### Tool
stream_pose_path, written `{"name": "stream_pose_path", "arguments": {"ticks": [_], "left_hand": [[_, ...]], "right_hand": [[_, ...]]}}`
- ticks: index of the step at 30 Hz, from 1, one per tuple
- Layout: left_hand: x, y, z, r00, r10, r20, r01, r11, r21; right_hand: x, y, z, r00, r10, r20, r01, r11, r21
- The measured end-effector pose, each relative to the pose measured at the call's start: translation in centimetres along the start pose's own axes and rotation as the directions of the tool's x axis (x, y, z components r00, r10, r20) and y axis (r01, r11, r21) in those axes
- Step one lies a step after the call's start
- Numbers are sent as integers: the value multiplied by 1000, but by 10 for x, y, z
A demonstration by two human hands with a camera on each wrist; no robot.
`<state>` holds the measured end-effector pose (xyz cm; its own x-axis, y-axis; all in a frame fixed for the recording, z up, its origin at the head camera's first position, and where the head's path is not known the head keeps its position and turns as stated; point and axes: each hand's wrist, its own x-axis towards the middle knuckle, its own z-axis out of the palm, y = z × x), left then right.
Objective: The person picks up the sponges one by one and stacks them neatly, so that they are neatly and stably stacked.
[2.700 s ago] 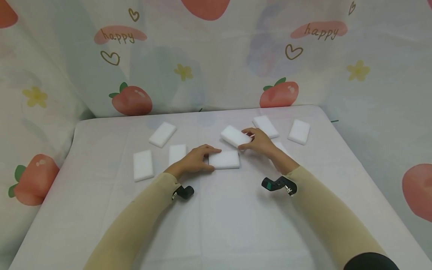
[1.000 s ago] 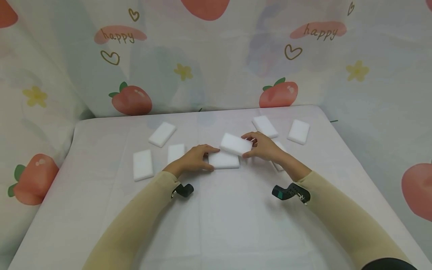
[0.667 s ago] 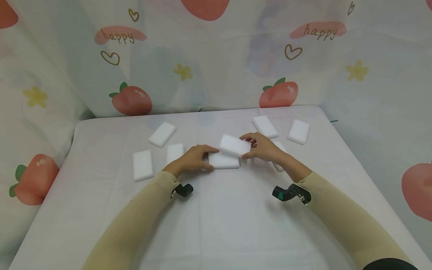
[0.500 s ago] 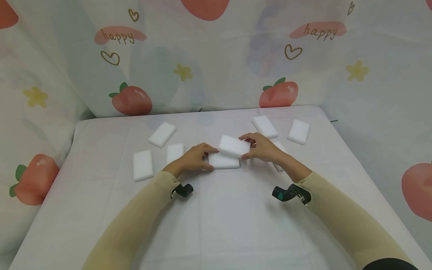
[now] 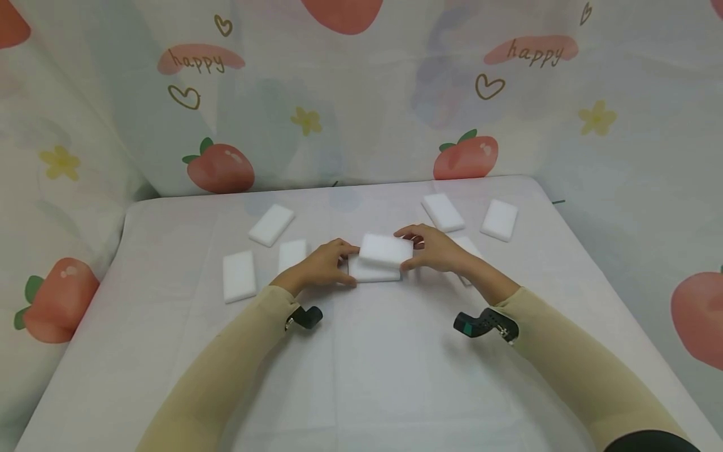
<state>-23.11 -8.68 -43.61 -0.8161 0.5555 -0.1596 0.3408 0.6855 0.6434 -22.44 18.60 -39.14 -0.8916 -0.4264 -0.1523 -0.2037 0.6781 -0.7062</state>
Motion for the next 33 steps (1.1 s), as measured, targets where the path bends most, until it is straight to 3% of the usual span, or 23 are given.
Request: {"name": "stream_pose_path", "arguments": {"ticks": [21, 33], "left_hand": [[1, 1, -4, 1000, -9, 12, 10, 999, -47], [1, 0, -2, 997, -78, 6, 78, 994, -75]], "right_hand": [[1, 2, 3, 998, 7, 59, -7, 1000, -2], [1, -4, 6, 995, -4, 97, 5, 1000, -5]]}}
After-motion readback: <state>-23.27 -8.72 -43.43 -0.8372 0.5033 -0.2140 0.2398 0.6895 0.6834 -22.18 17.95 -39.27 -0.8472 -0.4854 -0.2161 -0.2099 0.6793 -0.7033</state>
